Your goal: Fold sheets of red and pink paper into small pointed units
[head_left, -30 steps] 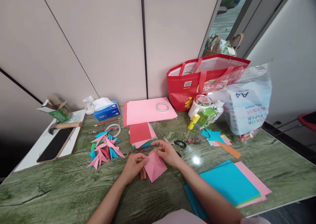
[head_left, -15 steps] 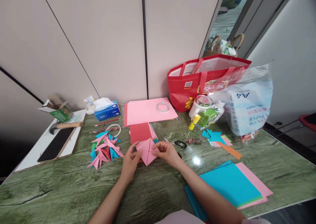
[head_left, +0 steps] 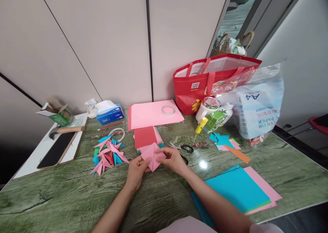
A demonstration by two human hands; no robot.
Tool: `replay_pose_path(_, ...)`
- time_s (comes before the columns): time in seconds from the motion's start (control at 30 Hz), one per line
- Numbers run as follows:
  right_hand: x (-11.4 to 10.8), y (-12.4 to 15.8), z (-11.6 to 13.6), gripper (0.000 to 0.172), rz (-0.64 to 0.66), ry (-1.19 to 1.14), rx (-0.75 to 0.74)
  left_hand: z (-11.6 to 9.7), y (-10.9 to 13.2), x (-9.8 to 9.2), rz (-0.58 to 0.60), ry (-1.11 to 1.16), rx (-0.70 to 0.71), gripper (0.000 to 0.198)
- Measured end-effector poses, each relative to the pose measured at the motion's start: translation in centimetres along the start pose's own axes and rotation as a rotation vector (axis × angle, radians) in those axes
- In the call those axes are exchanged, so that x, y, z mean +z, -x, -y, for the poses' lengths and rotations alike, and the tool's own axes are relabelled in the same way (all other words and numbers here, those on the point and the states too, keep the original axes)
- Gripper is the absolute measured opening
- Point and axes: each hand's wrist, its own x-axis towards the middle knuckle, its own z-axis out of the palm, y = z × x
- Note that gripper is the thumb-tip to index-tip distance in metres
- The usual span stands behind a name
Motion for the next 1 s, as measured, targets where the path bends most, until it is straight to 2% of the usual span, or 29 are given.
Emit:
replay_pose_path(0.67, 0.24, 0.02, -0.01, 0.023, -0.056, -0.001, 0.006, 0.41, 0.07, 0.02, 0.045, -0.067, -0.029, 0.036)
replay_pose_path(1.0, 0.37, 0.08, 0.29, 0.024, -0.05, -0.017, 0.014, 0.02, 0.33, 0.46, 0.0, -0.096, -0.03, 0.033)
